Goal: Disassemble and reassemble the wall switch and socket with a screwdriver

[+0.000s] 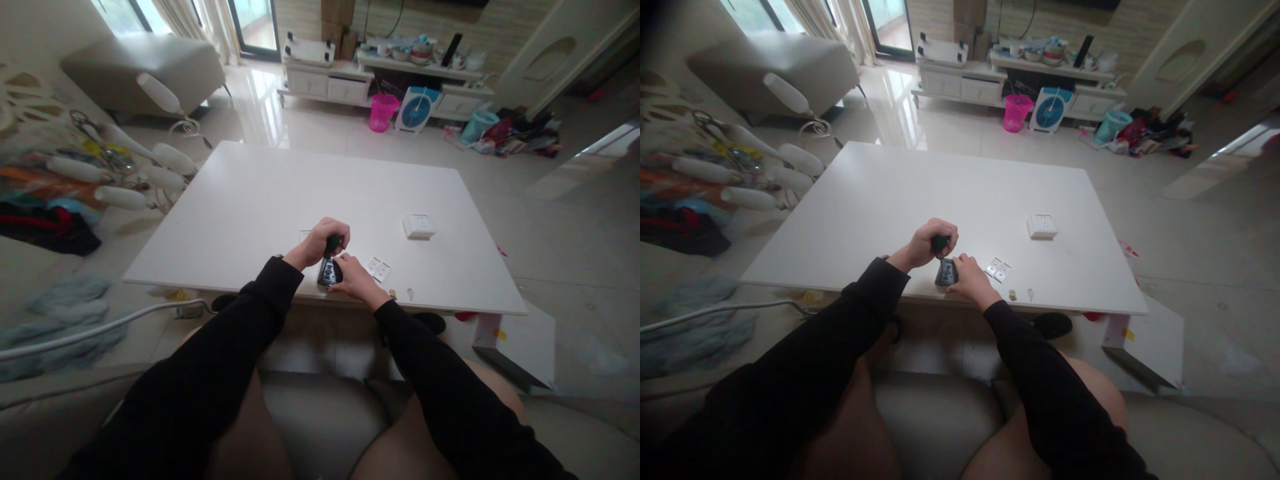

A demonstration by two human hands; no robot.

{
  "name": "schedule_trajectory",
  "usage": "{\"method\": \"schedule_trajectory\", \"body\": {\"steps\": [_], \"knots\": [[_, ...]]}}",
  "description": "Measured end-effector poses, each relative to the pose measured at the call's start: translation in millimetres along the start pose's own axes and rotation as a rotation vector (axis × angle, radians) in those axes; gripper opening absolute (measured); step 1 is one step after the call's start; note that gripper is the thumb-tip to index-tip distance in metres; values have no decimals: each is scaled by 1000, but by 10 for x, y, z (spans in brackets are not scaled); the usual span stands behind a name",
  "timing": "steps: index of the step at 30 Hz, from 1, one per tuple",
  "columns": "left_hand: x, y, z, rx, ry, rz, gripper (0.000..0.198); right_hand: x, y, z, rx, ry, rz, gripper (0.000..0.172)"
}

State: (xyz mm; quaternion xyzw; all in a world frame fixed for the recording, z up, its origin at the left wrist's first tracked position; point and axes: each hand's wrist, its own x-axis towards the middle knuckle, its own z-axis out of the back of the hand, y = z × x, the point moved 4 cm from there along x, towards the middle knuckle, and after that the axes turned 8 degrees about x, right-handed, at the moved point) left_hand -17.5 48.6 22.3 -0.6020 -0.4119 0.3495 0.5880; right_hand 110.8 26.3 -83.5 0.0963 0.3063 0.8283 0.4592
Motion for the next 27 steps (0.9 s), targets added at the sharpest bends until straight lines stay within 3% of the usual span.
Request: {"method": "schedule_trajectory", "body": {"steps": [14,21,27], "knots": [[22,-24,-26,31,52,17,26,13,-59,-45,22,-1,15,70],[6,-35,3,-34,-45,23,13,-1,-29,-10,11,2,2,68],[22,5,-2,-55,-86,28,15,-9,4,6,-1,9,1,68]]}}
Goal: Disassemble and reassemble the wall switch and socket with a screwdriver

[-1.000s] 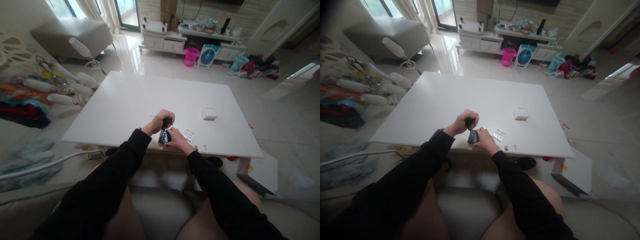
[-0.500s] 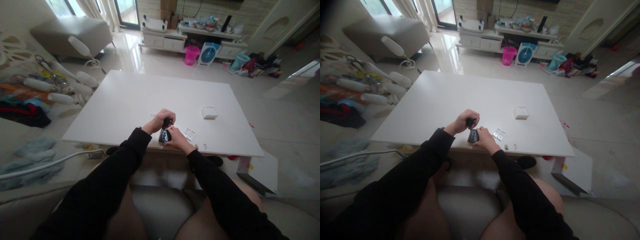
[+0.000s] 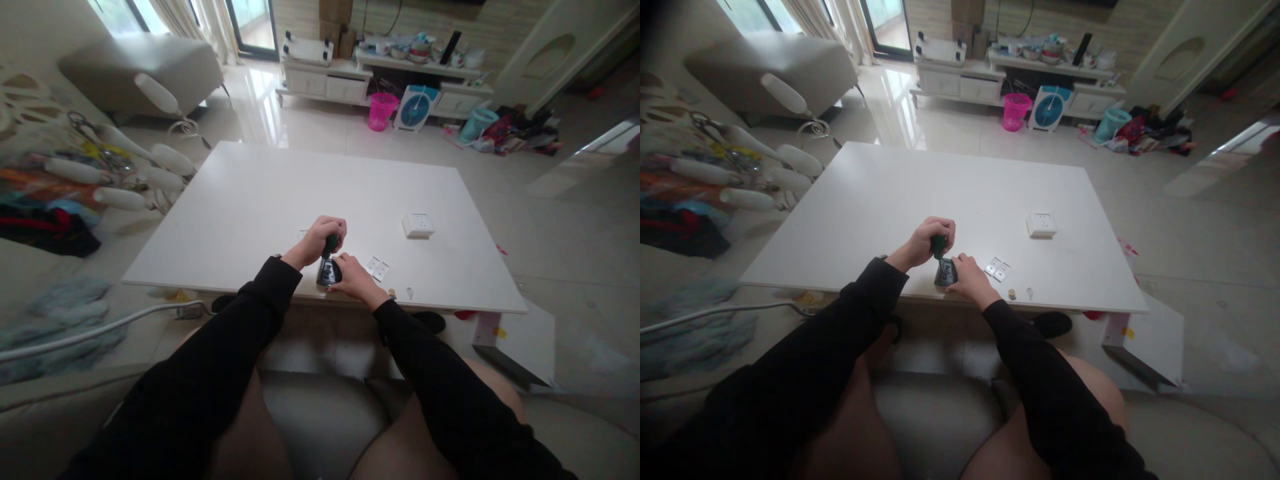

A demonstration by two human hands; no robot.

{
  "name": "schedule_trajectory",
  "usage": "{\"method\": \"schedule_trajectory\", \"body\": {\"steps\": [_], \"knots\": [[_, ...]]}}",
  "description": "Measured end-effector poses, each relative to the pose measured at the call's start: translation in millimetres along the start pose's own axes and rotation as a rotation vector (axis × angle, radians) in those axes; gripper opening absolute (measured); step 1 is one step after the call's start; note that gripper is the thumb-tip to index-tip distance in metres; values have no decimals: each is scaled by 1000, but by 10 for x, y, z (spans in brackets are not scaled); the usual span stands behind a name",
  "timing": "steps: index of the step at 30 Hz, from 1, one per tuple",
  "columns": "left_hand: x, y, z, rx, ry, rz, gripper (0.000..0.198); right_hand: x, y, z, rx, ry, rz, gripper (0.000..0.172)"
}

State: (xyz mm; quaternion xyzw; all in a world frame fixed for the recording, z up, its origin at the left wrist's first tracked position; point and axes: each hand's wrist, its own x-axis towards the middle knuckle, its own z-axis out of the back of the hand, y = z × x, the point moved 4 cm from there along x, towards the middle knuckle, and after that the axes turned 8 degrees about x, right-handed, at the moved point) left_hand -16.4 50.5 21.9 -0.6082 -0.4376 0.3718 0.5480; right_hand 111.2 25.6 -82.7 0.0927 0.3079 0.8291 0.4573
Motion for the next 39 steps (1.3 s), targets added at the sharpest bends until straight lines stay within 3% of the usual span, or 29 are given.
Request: {"method": "schedule_trajectory", "body": {"steps": [8,14,19,25,28,34,39], "knots": [[-21,-30,52,59,-48,56,12,-1,-16,-11,-8,2,4,67],[-53,-45,55,38,-63,99,23,2,-18,-12,-1,2,5,69],[-59,-52,5,39,-168,129,35,-3,-9,-10,-16,2,8,69],[-204,-78,-100,123,-398,-15,47,18,-40,-28,-2,-3,18,73],[-235,-57,-151,148,-352,-65,45,36,-70,-41,35,-4,25,75],[-141,-58,-101,59,-46,7,23,14,-62,-32,32,-23,22,69],[-83,-32,40,-4,-71,2,14,-6,-27,-24,7,-21,18,65]]}}
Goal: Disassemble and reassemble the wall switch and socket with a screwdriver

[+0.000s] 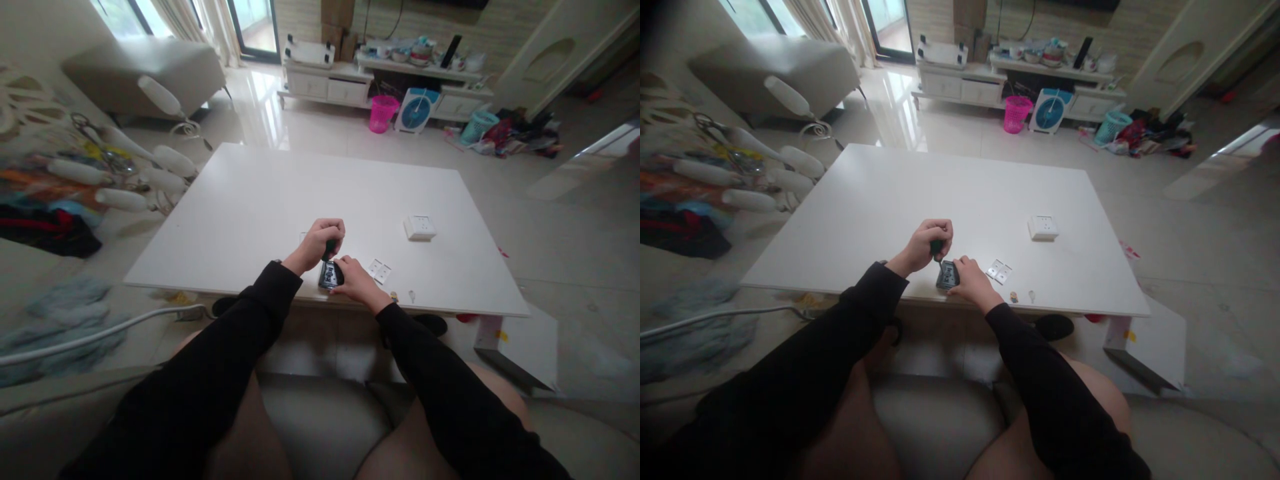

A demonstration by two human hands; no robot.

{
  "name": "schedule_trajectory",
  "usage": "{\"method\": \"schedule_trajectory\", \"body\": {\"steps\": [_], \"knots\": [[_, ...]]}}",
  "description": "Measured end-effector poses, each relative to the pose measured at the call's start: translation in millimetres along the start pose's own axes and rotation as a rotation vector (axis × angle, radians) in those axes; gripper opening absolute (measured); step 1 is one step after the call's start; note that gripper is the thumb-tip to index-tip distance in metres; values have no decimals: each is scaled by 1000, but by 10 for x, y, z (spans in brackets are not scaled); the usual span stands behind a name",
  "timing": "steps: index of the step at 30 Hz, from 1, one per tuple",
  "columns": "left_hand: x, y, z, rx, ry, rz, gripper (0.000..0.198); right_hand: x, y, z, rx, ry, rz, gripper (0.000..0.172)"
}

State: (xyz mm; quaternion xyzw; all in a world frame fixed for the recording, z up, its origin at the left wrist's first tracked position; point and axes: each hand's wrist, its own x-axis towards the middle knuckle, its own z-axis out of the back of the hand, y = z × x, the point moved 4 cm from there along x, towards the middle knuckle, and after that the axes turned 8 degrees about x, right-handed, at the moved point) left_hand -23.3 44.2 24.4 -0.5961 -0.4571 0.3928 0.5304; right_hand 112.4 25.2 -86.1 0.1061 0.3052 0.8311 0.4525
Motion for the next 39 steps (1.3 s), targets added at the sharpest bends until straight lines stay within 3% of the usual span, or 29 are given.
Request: {"method": "schedule_trajectory", "body": {"steps": [5,12,18,28,39], "knots": [[25,51,3,-64,55,-48,23,11,3,-4,-7,12,-2,69],[19,44,-29,-58,216,2,31,10,-5,4,9,13,-4,69],[40,35,-3,-36,225,28,14,11,-13,3,8,18,-11,67],[-36,-116,187,293,11,60,37,-3,16,18,1,17,-21,65],[-161,-290,360,379,181,43,44,7,8,14,2,23,-22,66]]}}
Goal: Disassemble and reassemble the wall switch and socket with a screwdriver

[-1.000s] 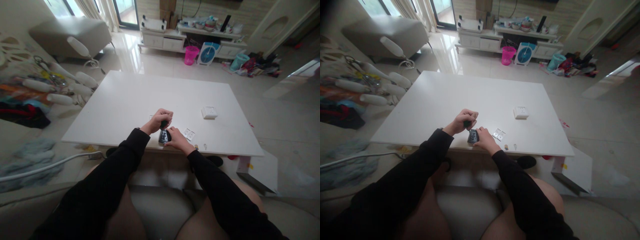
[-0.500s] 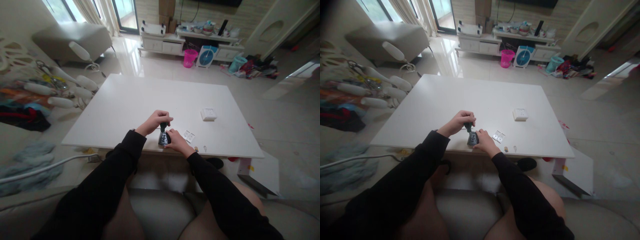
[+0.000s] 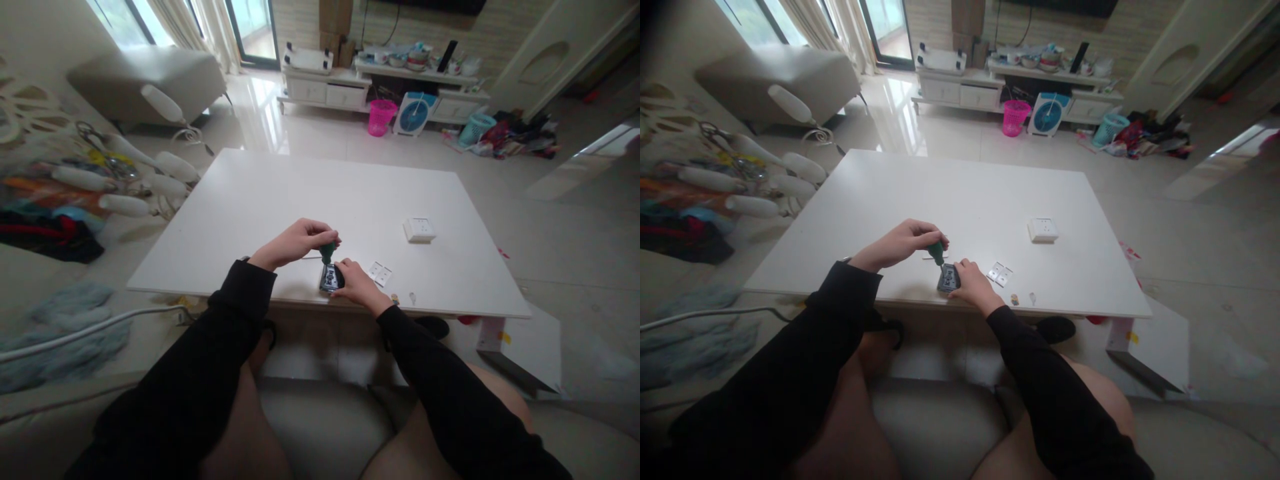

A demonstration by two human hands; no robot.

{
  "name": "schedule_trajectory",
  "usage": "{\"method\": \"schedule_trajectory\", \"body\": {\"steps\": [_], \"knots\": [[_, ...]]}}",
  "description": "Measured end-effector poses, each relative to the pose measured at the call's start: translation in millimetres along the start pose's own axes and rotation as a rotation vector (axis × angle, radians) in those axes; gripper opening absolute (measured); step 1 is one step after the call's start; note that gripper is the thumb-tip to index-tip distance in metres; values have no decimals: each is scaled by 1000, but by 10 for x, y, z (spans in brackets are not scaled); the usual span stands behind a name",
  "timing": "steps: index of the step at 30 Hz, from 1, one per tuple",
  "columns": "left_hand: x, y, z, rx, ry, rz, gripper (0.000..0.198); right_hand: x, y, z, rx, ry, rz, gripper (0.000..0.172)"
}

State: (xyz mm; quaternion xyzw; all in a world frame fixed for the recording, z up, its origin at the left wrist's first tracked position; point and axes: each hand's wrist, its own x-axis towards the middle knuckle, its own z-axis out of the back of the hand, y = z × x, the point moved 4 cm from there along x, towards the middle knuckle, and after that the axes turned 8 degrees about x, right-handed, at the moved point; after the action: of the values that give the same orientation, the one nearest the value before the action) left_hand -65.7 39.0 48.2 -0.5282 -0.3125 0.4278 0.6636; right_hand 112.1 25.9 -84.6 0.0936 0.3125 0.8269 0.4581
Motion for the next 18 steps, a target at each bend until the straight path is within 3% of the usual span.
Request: {"method": "schedule_trajectory", "body": {"steps": [3,8,13,15,18], "knots": [[-2,25,-67,-51,-10,-32,45,0,-4,-4,-7,-7,-2,69],[64,85,-224,-168,-151,-58,35,-14,13,10,-3,-19,6,70],[161,115,-339,-285,-215,-39,34,-5,-3,1,2,-7,2,68],[197,131,-359,-324,-176,-39,33,-1,-15,-7,0,0,-2,68],[250,157,-392,-389,-14,-6,21,3,-32,-19,-4,4,2,68]]}}
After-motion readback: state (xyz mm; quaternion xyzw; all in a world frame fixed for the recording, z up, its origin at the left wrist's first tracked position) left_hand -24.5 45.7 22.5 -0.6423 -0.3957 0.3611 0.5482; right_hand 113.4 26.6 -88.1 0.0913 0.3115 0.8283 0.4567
